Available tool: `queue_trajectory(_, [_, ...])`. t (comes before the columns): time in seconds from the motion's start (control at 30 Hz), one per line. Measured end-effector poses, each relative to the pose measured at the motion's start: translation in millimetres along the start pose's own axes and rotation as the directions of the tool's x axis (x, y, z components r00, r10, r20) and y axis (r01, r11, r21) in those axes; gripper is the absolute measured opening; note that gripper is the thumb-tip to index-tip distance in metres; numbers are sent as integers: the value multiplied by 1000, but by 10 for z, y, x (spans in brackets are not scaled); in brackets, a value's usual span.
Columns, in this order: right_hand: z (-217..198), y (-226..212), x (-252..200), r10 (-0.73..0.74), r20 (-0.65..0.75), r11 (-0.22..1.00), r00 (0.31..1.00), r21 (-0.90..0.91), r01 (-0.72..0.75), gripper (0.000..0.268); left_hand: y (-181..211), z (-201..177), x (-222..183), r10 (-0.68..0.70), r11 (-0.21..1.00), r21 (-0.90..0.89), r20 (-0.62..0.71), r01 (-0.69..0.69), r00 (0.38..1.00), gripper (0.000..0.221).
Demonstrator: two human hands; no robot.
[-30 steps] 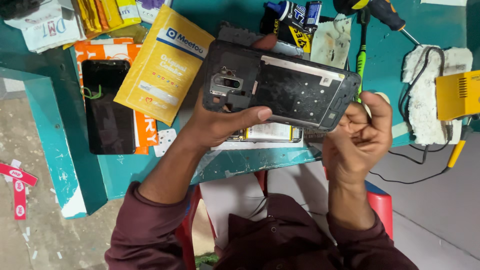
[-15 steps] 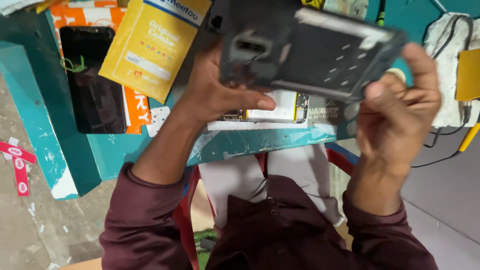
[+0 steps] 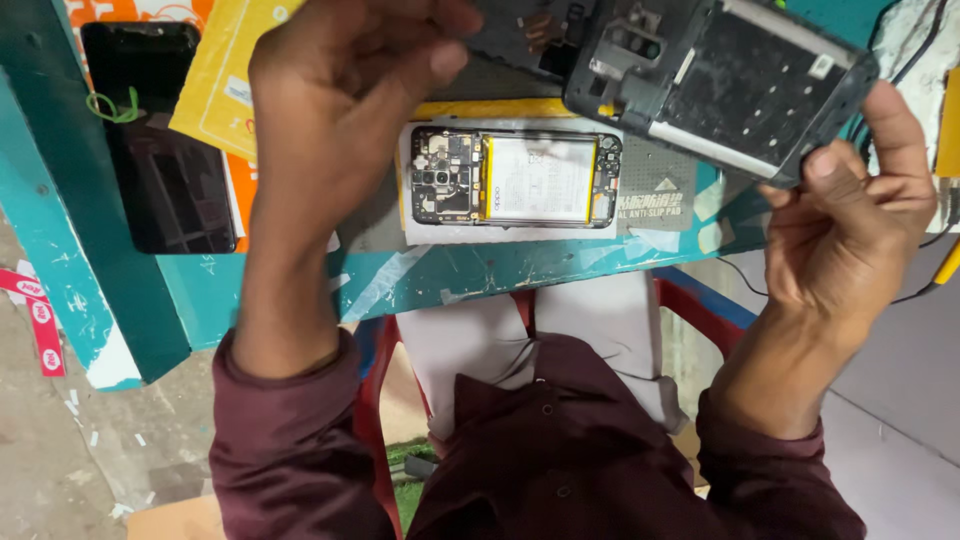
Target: The person handles a disassembled smartphone, removes a protective film from a new screen, and manipulates the phone's internal components and back cover. The person places the new screen aside and continues to work on the phone's chassis.
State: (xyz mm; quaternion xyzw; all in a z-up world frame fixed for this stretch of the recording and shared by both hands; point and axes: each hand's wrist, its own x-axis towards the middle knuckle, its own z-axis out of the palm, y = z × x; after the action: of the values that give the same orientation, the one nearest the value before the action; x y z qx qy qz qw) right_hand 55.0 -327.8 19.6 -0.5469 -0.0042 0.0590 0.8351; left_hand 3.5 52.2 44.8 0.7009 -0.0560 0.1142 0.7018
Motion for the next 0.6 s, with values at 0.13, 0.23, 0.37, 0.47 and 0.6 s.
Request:
queue_trajectory(0.13, [51,-15,-19,55,-6,998,998,-35,-55,38,260,1,-259,78,871,483,51,-93,996,44])
queue_trajectory(0.23, [109,24,-77,115,23,993,993,-8,-115,40,304,45,-451,39,794,604,72,-75,997,65])
queue_trajectory(0.37, [212,161,-234,178,70,984,981,-1,-179,42,308,36,-657,-26,756,652,108,-51,994,95])
queue_trajectory(0.47, [356,264,-461,259,68,965,963,-57,-255,49,307,-9,-829,-61,764,645,130,-37,990,110])
queue_trajectory(0.6, [460,331,-648,332,75,943,940,-55,-329,51,278,-11,-1014,-57,779,627,116,-29,992,109])
